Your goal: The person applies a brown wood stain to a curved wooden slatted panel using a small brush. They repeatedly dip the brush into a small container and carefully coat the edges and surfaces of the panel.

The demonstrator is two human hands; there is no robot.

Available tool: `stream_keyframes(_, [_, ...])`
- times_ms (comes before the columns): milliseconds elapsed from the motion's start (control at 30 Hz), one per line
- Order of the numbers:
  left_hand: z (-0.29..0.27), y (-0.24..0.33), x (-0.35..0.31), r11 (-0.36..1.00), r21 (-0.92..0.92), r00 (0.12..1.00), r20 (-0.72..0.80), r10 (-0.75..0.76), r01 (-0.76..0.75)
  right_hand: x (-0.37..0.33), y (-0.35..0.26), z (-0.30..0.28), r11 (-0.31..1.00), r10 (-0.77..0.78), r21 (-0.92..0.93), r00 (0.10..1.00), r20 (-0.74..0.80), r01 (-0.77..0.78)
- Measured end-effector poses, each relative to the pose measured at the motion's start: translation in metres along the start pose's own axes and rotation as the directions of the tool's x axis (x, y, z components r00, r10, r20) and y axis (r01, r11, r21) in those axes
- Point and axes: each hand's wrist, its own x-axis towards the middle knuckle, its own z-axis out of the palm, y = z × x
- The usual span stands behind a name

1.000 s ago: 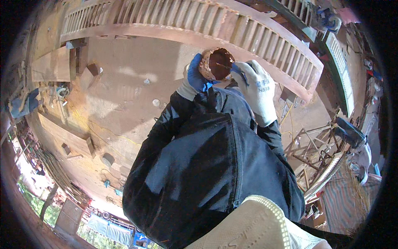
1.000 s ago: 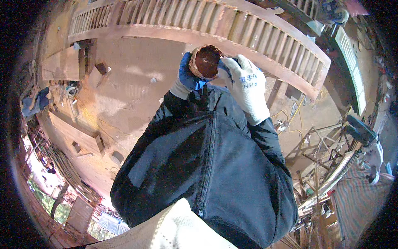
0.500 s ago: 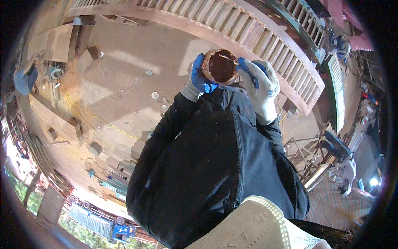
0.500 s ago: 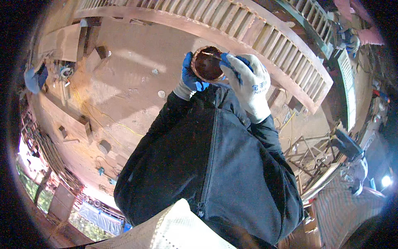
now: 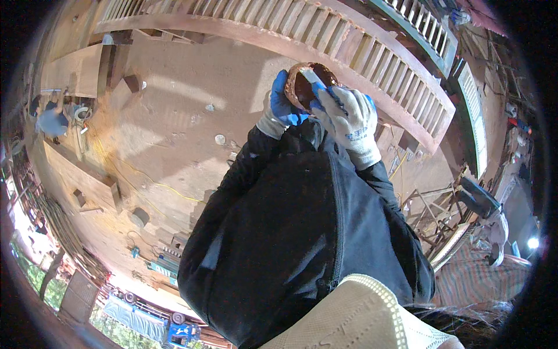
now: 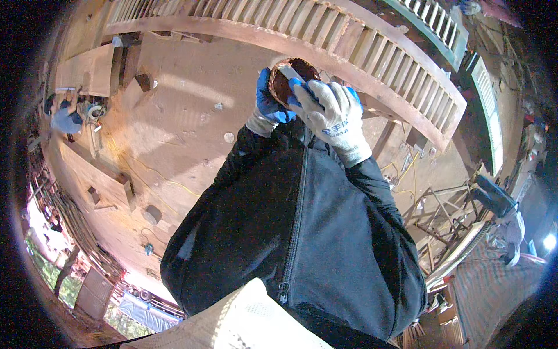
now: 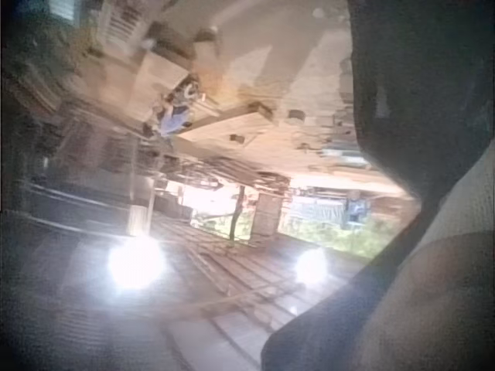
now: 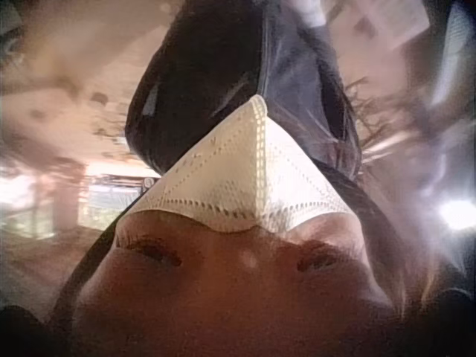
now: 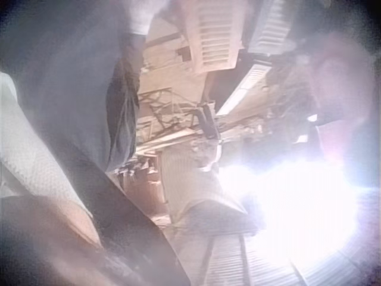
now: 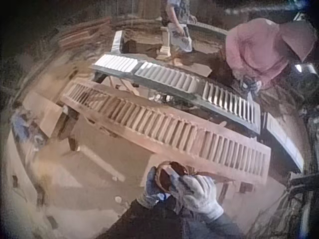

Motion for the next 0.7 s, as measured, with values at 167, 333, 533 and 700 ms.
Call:
stream_keyframes(167, [-0.002, 0.004, 0.001, 0.999, 0.009, 0.996, -0.083, 0.034, -0.034, 0.001, -0.014, -0.007, 0.999, 0.011, 0.042, 0.996, 0.089, -0.014])
stream_keyframes(333, [-0.007, 0.014, 0.0, 0.967, 0.252, 0.885, -0.443, 0.141, -0.028, -0.011, -0.001, -0.021, 0.955, 0.298, 0.116, 0.894, -0.335, -0.275])
stream_keyframes(533, [-0.02, 0.047, -0.014, 0.991, -0.1, 0.961, -0.271, 0.054, -0.085, -0.074, 0.063, 0.014, 0.402, 0.916, 0.529, 0.316, -0.248, -0.747])
stream_keyframes(700, [-0.017, 0.079, -0.044, 0.994, 0.037, 0.984, -0.145, 0.104, -0.1, -0.129, 0.086, 0.091, 0.679, 0.71, -0.275, 0.704, 0.008, -0.681])
